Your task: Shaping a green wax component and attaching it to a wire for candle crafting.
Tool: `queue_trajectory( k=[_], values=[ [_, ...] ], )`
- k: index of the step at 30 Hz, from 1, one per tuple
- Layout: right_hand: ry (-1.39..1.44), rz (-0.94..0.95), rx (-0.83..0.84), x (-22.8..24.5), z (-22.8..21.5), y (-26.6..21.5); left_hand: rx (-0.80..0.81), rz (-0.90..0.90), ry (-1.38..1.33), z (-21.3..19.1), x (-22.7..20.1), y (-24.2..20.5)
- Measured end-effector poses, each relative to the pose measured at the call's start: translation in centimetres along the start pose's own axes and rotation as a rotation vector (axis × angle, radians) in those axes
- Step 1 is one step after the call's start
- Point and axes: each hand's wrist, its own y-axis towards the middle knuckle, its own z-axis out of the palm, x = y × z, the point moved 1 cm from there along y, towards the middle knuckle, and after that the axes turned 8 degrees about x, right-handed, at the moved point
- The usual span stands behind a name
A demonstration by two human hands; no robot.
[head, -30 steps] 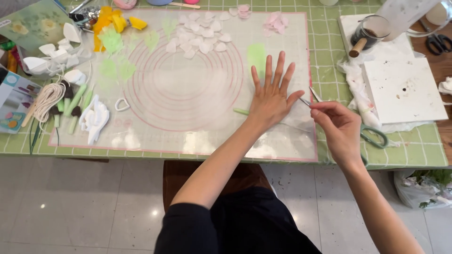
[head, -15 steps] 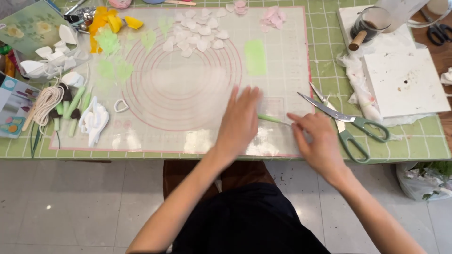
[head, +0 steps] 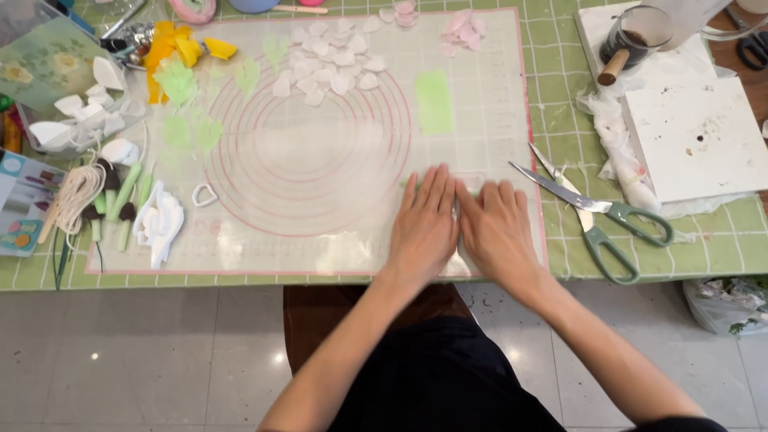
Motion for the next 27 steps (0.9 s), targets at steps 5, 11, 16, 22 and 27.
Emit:
queue_trajectory(
  k=[5,11,16,22,27],
  values=[
    [-0.011,-0.018,0.068,1.4,0.1,-1.3,-0.001,-0.007,-0.112,-0.7,-0.6,-2.2],
    [-0.067,-0.019,0.018,0.8,-0.2,-0.1,-0.025,-0.006,-0.082,-0.1,0.1,-1.0],
    [-0.015,-0.031,0.071,1.6,0.1,-1.4,-0.02,0.008,-0.085,-0.3,-0.6,-2.9],
    [-0.056,-0.022,0.029,0.8,-0.1,0.6,-0.034,-0.008,-0.018,0.3,0.5,-0.6],
    [0.009,-0.027,0.03,1.4,0.1,-0.5,-0.091,-0.003,-0.092,0.3,-0.4,-2.4]
  ],
)
